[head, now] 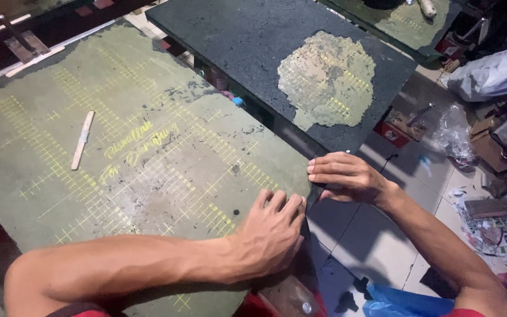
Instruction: Cleaning and removing tape residue from a screen printing frame using a wooden stick and hands.
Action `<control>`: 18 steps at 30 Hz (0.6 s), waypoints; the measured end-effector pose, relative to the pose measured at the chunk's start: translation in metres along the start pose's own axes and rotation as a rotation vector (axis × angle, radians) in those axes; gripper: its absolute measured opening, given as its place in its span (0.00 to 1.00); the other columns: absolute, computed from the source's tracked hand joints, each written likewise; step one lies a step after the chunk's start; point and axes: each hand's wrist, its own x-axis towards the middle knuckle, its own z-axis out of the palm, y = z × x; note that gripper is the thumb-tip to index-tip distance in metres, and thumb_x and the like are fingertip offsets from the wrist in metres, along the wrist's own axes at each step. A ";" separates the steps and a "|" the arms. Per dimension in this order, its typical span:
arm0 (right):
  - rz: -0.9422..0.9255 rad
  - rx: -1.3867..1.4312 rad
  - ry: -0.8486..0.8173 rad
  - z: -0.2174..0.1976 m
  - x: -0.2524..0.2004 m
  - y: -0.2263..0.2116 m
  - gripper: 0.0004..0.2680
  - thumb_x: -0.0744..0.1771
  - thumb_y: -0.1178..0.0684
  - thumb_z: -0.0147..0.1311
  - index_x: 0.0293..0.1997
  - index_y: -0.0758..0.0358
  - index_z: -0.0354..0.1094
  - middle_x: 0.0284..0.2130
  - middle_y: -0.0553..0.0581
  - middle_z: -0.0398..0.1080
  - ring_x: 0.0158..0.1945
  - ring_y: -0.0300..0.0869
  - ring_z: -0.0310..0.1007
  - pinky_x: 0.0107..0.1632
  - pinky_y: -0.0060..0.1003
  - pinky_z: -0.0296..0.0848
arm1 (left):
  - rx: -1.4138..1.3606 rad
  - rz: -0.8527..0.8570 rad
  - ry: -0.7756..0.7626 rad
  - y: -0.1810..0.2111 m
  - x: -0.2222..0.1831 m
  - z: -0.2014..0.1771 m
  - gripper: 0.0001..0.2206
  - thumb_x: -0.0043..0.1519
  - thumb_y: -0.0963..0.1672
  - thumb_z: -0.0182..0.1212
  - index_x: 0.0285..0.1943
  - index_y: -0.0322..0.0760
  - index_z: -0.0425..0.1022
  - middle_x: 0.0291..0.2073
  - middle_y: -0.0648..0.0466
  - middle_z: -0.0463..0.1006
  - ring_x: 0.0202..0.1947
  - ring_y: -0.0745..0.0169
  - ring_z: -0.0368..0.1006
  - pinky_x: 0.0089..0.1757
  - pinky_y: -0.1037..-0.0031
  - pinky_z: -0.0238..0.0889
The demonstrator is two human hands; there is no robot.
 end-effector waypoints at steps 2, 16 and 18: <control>0.064 0.064 0.026 0.001 -0.006 0.000 0.14 0.68 0.49 0.58 0.55 0.70 0.70 0.53 0.66 0.72 0.55 0.55 0.77 0.58 0.46 0.78 | 0.009 0.001 0.004 0.001 -0.001 -0.003 0.28 0.60 0.55 0.58 0.60 0.28 0.73 0.45 0.47 0.72 0.43 0.48 0.65 0.48 0.56 0.59; -0.034 -0.252 -0.041 0.000 0.001 0.008 0.18 0.71 0.39 0.45 0.60 0.63 0.71 0.58 0.56 0.73 0.61 0.51 0.75 0.60 0.46 0.73 | -0.049 0.033 -0.012 -0.005 0.000 -0.007 0.25 0.62 0.54 0.57 0.54 0.29 0.76 0.48 0.43 0.73 0.42 0.47 0.66 0.47 0.55 0.58; -0.071 -0.286 -0.020 -0.001 0.001 0.008 0.17 0.71 0.41 0.47 0.57 0.64 0.72 0.56 0.57 0.74 0.58 0.51 0.76 0.59 0.45 0.74 | -0.063 0.032 -0.008 -0.006 -0.001 -0.005 0.27 0.61 0.54 0.58 0.57 0.28 0.76 0.50 0.43 0.73 0.44 0.47 0.66 0.48 0.54 0.58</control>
